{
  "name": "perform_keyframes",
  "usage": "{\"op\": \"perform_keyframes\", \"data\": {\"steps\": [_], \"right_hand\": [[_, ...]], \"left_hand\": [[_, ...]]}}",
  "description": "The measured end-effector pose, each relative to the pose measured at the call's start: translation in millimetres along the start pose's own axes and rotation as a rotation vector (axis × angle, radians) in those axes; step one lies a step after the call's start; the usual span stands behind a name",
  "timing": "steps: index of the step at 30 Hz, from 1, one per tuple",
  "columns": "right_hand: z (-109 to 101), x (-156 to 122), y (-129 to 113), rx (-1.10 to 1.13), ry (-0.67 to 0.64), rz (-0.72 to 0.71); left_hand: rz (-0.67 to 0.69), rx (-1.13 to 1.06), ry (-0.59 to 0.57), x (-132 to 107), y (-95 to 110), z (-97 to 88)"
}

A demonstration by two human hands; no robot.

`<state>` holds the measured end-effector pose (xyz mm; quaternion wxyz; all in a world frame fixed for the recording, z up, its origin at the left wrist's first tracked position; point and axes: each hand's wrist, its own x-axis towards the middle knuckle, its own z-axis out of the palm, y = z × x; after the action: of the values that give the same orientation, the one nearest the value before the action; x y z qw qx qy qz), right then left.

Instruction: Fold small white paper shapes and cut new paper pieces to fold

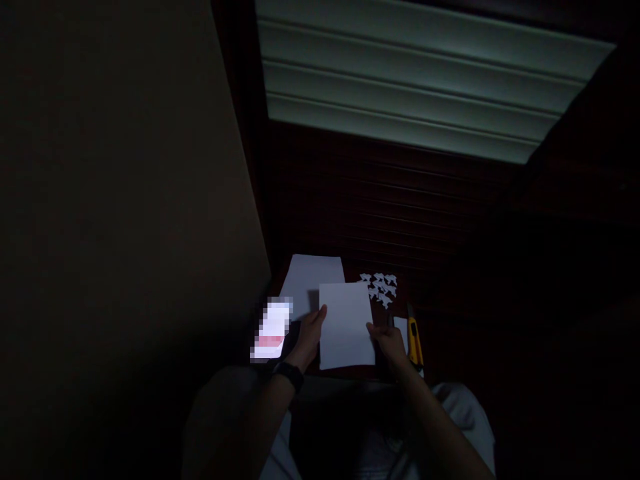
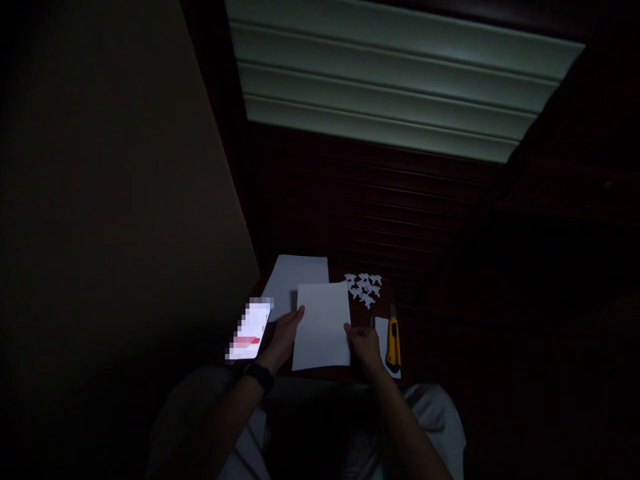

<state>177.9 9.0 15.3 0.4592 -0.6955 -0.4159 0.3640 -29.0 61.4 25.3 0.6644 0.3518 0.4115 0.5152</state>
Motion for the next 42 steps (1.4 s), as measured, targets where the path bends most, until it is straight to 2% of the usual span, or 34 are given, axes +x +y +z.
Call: {"op": "perform_keyframes", "data": {"steps": [7, 12, 16, 23, 26, 30, 33, 37, 42], "right_hand": [[1.1, 0.6, 4.6, 0.065, -0.051, -0.002], [-1.5, 2.0, 7.2, 0.047, -0.003, -0.012], [-5.0, 4.8, 8.9, 0.004, 0.077, -0.024], [-8.3, 6.9, 8.5, -0.069, 0.115, 0.007], [-7.6, 3.0, 1.9, -0.013, 0.082, 0.038], [-6.9, -3.8, -8.3, 0.119, -0.022, 0.076], [-6.5, -5.9, -11.9, 0.162, -0.021, 0.101], [-6.2, -2.8, -8.3, 0.156, 0.027, 0.105], [-7.0, 0.9, 2.7, 0.149, -0.031, 0.099]], "left_hand": [[0.008, 0.043, 0.006, 3.1, 0.6, -0.6], [0.025, 0.075, -0.025, 3.0, 0.4, 0.4], [0.088, 0.130, -0.034, -1.0, -7.7, -3.5], [0.031, 0.297, 0.017, -10.4, -22.1, -12.8], [0.062, 0.310, 0.023, -10.1, -21.9, -12.7], [0.116, 0.310, 0.020, -7.2, -24.0, -13.8], [0.131, 0.339, 0.030, -5.7, -26.8, -15.3], [0.142, 0.373, 0.046, -5.3, -26.9, -15.3], [0.161, 0.405, 0.069, -5.7, -22.9, -15.1]]}}
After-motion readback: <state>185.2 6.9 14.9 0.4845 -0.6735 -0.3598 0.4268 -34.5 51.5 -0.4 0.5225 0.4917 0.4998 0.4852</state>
